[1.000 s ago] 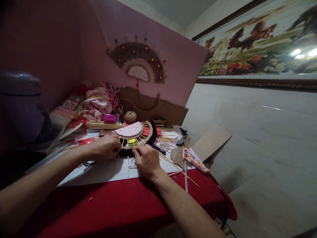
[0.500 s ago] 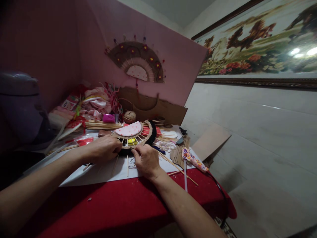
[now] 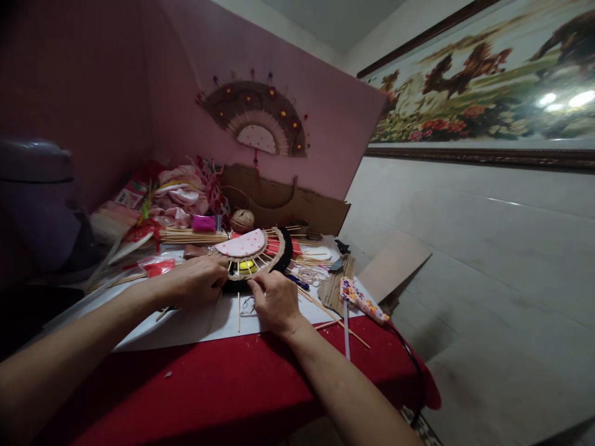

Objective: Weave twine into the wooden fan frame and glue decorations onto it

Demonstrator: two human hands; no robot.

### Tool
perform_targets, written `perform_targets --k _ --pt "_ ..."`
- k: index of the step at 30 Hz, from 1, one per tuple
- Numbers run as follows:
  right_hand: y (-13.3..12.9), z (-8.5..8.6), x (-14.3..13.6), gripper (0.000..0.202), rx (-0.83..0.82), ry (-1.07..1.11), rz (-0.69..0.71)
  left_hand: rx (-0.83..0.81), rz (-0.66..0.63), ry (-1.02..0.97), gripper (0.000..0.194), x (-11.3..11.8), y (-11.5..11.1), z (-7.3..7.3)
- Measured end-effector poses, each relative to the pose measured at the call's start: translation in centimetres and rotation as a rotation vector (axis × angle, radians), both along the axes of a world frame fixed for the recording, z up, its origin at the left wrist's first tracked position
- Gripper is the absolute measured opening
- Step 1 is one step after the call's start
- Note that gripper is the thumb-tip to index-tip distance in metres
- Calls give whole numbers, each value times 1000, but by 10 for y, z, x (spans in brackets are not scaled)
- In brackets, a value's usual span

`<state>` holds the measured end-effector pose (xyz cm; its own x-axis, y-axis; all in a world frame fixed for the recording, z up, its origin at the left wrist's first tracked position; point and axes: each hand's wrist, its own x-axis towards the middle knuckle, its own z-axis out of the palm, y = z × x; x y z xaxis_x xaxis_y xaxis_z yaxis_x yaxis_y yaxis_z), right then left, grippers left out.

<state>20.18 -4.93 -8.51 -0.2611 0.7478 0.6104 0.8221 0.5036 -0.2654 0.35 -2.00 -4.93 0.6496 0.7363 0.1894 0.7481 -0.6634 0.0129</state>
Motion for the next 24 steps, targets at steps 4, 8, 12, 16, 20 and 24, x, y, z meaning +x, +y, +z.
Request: perform_targets --k 4,8,12,16,20,24 --pt "1 12 5 22 -87 251 51 -52 -7 -28 14 -3 3 0" --pt "-6 37 15 26 -243 567 176 -96 -15 -48 13 -5 4 2" --pt "-20 62 34 33 -296 650 179 -109 -11 -63 15 -5 5 1" --pt "-28 73 72 36 -192 499 21 -106 -21 -80 16 -5 4 1" --pt "-21 71 130 36 -216 320 -197 -91 -24 -68 16 -4 3 2" --pt "-12 58 182 31 -394 105 -347 -81 -36 -60 17 -3 3 3"
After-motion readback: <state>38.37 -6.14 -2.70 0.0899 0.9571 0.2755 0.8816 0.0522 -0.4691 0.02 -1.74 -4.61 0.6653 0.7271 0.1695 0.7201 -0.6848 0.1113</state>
